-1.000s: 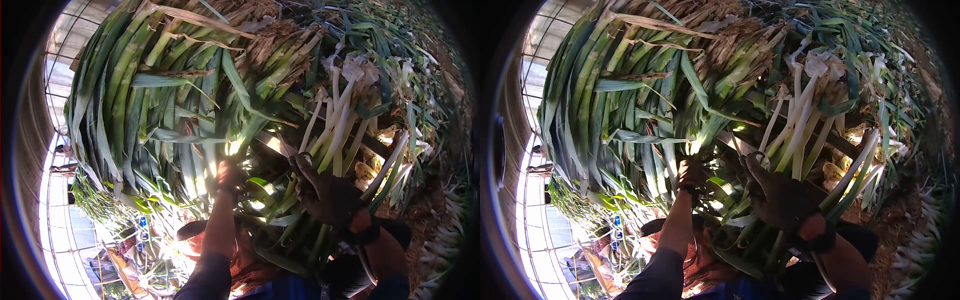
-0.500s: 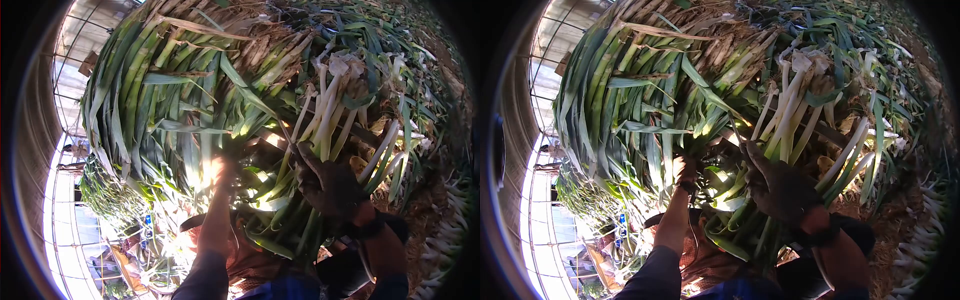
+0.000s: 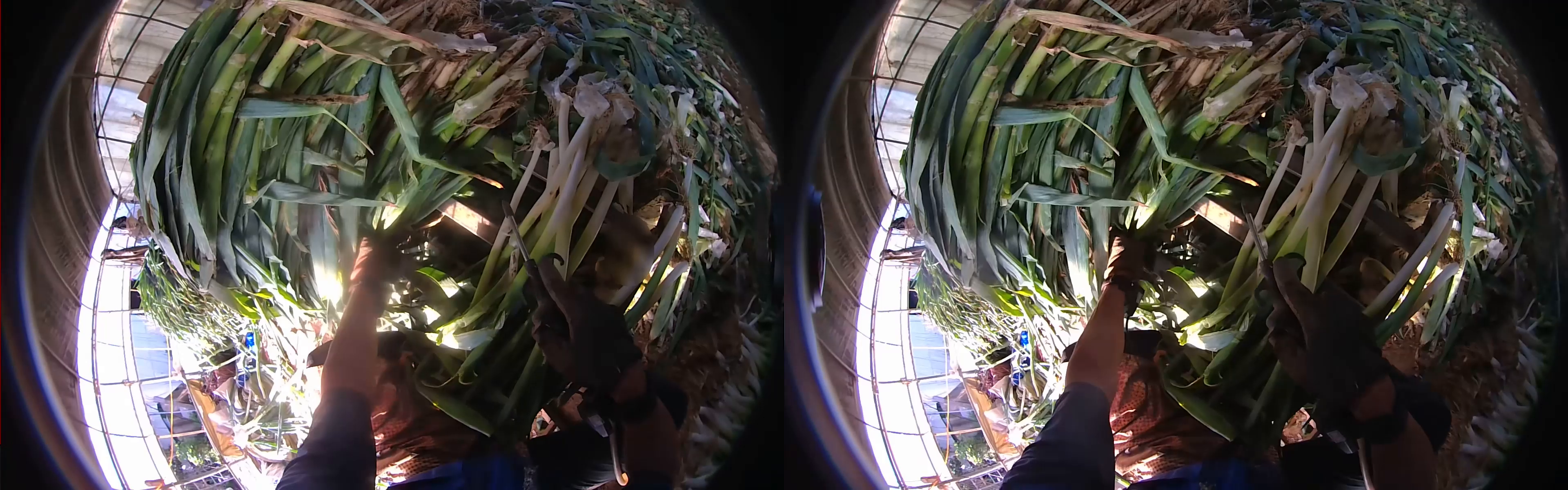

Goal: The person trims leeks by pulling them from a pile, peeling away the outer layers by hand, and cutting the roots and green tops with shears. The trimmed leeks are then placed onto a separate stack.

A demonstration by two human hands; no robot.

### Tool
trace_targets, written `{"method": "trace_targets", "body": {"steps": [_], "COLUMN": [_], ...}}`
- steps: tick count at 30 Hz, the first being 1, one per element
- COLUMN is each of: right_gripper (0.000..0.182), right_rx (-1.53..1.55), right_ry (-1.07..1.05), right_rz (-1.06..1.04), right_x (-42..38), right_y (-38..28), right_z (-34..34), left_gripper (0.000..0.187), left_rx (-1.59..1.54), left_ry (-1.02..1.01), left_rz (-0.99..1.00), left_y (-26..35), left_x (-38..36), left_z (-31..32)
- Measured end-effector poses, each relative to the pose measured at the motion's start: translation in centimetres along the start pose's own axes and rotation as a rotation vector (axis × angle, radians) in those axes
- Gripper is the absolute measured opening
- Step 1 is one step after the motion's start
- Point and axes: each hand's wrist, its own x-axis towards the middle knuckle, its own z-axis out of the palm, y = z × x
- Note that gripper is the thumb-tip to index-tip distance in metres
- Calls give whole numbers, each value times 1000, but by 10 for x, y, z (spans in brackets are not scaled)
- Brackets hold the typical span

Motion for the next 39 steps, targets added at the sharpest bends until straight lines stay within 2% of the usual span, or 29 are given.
{"method": "trace_targets", "body": {"steps": [2, 3, 6, 12, 19, 21, 22, 24, 26, 28, 30, 32, 34, 39], "right_gripper": [82, 82, 83, 82, 83, 83, 84, 85, 86, 87, 88, 83, 82, 81], "right_rx": [-94, -136, -5, -13, -59, -52, -69, -91, -88, -66, -34, -62, -48, 26], "right_ry": [4, 6, 7, 70, -6, -5, -18, -46, -36, -42, -65, -45, -28, 18], "right_rz": [-10, -11, -37, -21, 38, 31, 69, 147, 80, 49, 54, 0, -10, 23], "right_x": [2, 1, -1, -1, 15, 16, 16, 15, 19, 26, 33, 42, 48, 54], "right_y": [-5, -7, -11, -1, -9, -7, -7, -7, -7, -10, -20, -31, -36, -27], "right_z": [0, 1, -1, 4, 2, 5, 6, 8, 11, 15, 17, 15, 16, 22], "left_gripper": [62, 62, 54, 40, 33, 25, 21, 19, 16, 14, 39, 12, 14, 21], "left_rx": [27, -103, -268, -398, -508, 417, 825, 316, -48, -263, 405, 775, 874, 940], "left_ry": [-118, -64, -11, 33, 178, 83, 132, 152, 167, 175, -129, 359, 469, 278], "left_rz": [-152, -178, -204, -221, -279, -24, 104, -70, -117, -40, -75, 329, 416, 284], "left_y": [21, 5, -17, -26, -44, -133, -138, -156, -160, -166, -102, -155, -168, -186], "left_x": [-2, 0, 5, 7, -12, 16, 19, 3, -6, -9, -26, -8, -13, -20], "left_z": [-11, -4, 1, -3, 7, 27, 28, 38, 47, 51, 28, 51, 57, 46]}}
